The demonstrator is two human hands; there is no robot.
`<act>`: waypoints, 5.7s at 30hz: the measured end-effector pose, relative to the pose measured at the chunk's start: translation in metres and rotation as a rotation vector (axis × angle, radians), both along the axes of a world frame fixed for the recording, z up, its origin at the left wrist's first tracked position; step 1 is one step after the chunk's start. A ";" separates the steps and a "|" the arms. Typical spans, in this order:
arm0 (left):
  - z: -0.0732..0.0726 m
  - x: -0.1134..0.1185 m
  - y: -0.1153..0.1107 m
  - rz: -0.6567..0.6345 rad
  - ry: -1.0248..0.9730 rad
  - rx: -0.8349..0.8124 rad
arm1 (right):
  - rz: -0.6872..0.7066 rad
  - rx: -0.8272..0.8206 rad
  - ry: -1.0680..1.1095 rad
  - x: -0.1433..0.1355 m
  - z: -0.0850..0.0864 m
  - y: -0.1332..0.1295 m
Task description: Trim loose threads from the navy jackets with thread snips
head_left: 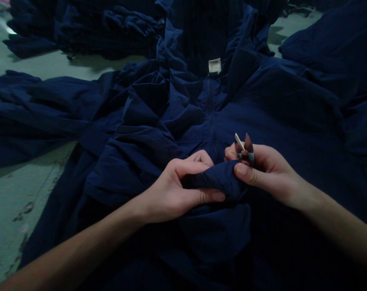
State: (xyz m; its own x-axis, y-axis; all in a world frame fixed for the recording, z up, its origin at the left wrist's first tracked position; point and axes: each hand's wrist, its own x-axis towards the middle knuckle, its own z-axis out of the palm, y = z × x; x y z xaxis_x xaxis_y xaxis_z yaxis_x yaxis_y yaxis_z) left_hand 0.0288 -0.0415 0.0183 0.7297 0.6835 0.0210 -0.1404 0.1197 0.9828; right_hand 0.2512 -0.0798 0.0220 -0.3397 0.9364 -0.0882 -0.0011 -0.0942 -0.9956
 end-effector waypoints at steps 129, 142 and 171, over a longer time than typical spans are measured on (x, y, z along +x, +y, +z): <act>0.012 -0.001 -0.007 -0.180 0.272 -0.264 | -0.024 0.262 -0.141 -0.002 0.022 -0.012; 0.010 -0.002 0.002 -0.224 0.110 -0.244 | -0.093 0.252 -0.181 0.001 0.022 -0.011; 0.003 0.004 -0.006 0.079 0.061 -0.028 | -0.087 0.681 -0.349 -0.001 0.012 -0.014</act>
State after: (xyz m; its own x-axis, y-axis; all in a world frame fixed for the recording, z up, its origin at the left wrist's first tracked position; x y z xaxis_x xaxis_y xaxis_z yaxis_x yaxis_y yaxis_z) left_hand 0.0327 -0.0472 0.0209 0.6729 0.7385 -0.0416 -0.0907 0.1382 0.9862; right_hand 0.2499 -0.0934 0.0344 -0.3206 0.8446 0.4288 0.3444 0.5257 -0.7779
